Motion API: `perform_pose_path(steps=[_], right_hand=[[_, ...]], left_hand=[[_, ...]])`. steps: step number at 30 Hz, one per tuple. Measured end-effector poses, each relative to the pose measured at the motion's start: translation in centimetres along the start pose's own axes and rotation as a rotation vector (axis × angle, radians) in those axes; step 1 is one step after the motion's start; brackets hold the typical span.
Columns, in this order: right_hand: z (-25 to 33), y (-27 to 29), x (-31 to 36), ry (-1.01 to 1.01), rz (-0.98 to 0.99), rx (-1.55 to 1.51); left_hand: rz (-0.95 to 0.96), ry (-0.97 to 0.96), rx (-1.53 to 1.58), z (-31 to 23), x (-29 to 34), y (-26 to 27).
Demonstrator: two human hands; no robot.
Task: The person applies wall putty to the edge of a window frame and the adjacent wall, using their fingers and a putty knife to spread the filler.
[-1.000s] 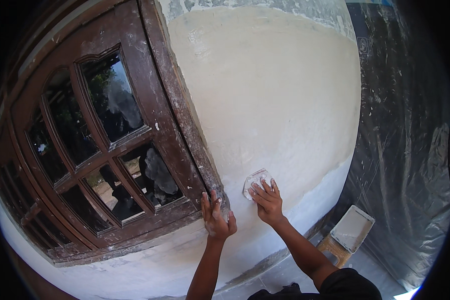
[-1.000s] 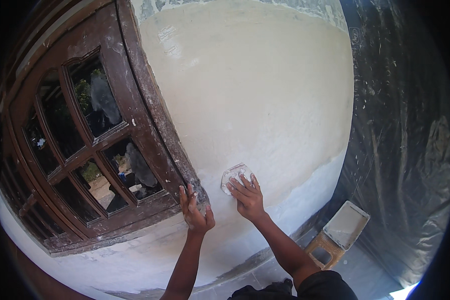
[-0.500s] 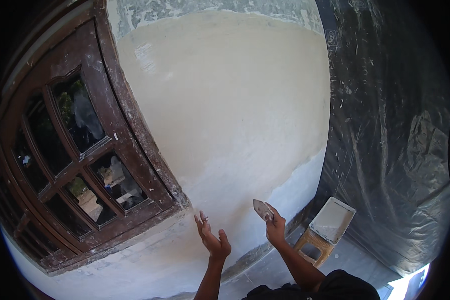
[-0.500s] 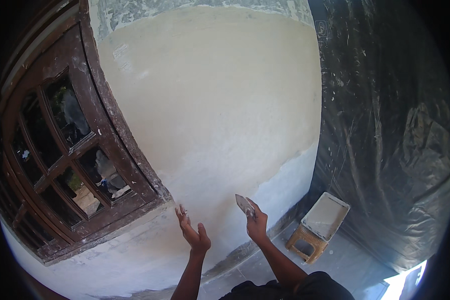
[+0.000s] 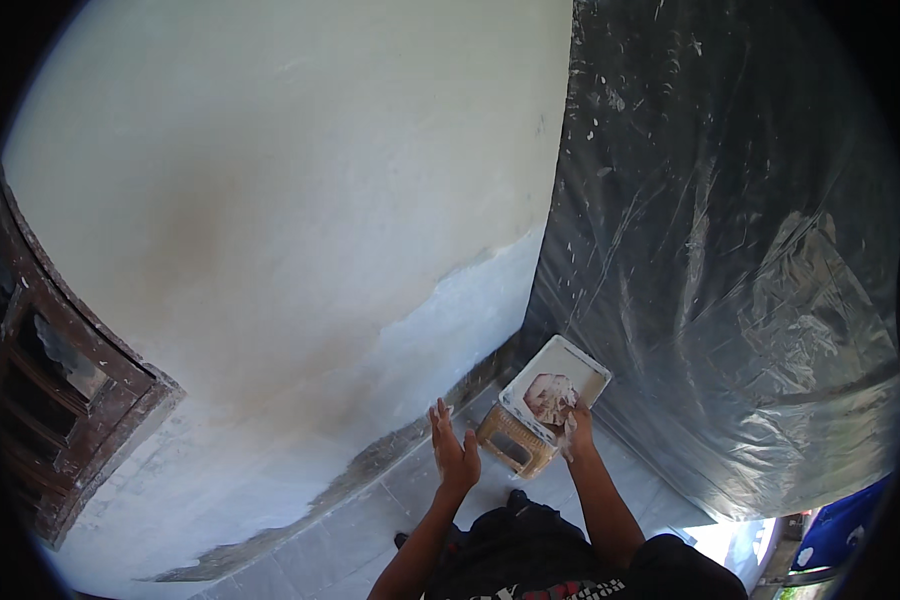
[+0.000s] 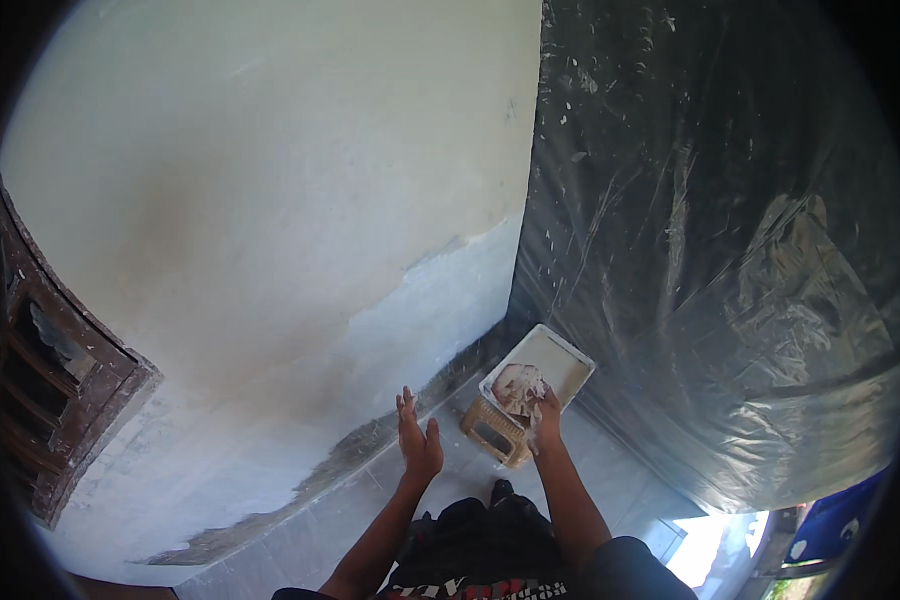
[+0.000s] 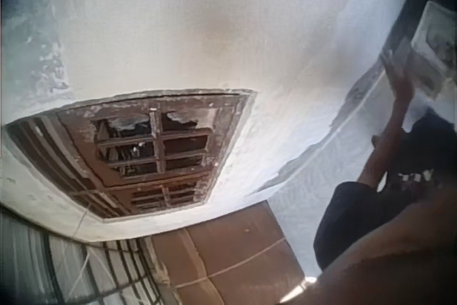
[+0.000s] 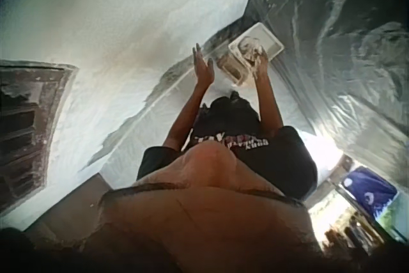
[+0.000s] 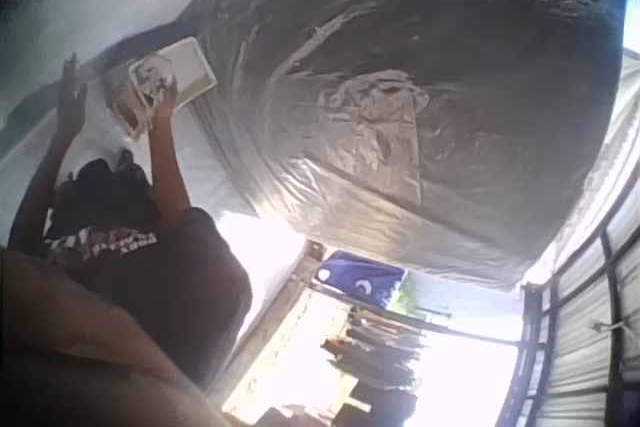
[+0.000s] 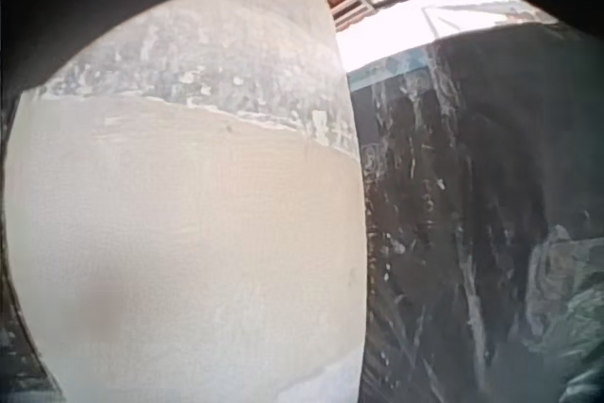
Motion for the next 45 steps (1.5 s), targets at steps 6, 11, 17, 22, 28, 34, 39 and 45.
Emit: perform_pose_path(steps=[6,11,17,22,28,34,39,45], right_hand=[[4.3,7.6,-3.9,0.012,-0.161,0.209],[3.7,13.3,-5.6,0.187,-0.211,0.434],[0.7,17.3,-8.4,0.267,-0.2,1.014],[-3.5,17.3,-12.5,0.27,-0.094,1.215],[-10.6,17.6,-19.3,0.335,0.056,1.387],[-15.8,18.8,-22.4,0.637,0.2,1.524],[-18.5,18.9,-17.7,0.75,0.224,1.666],[-17.3,16.6,-21.6,0.76,0.214,1.515]], left_hand=[[0.016,0.208,-0.016,3.4,4.1,-8.9],[0.122,0.407,-0.111,4.9,7.6,-12.9],[0.263,0.539,-0.221,8.7,10.8,-16.9],[0.242,0.684,-0.216,14.1,13.0,-21.3],[0.285,0.776,-0.16,19.3,14.9,-26.3],[0.234,0.694,-0.128,22.1,14.6,-29.7],[0.221,0.661,-0.106,23.7,15.0,-29.1],[0.318,0.51,-0.168,24.6,14.4,-28.8]])
Point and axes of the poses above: each hand's wrist, its own x-axis away from the middle knuckle, its own y-axis out of the back of the hand, z = x × y, the point moved 1 cm from there along -x, towards the middle knuckle, and after that the axes turned 14 degrees about -z, right-handed, at the moved point
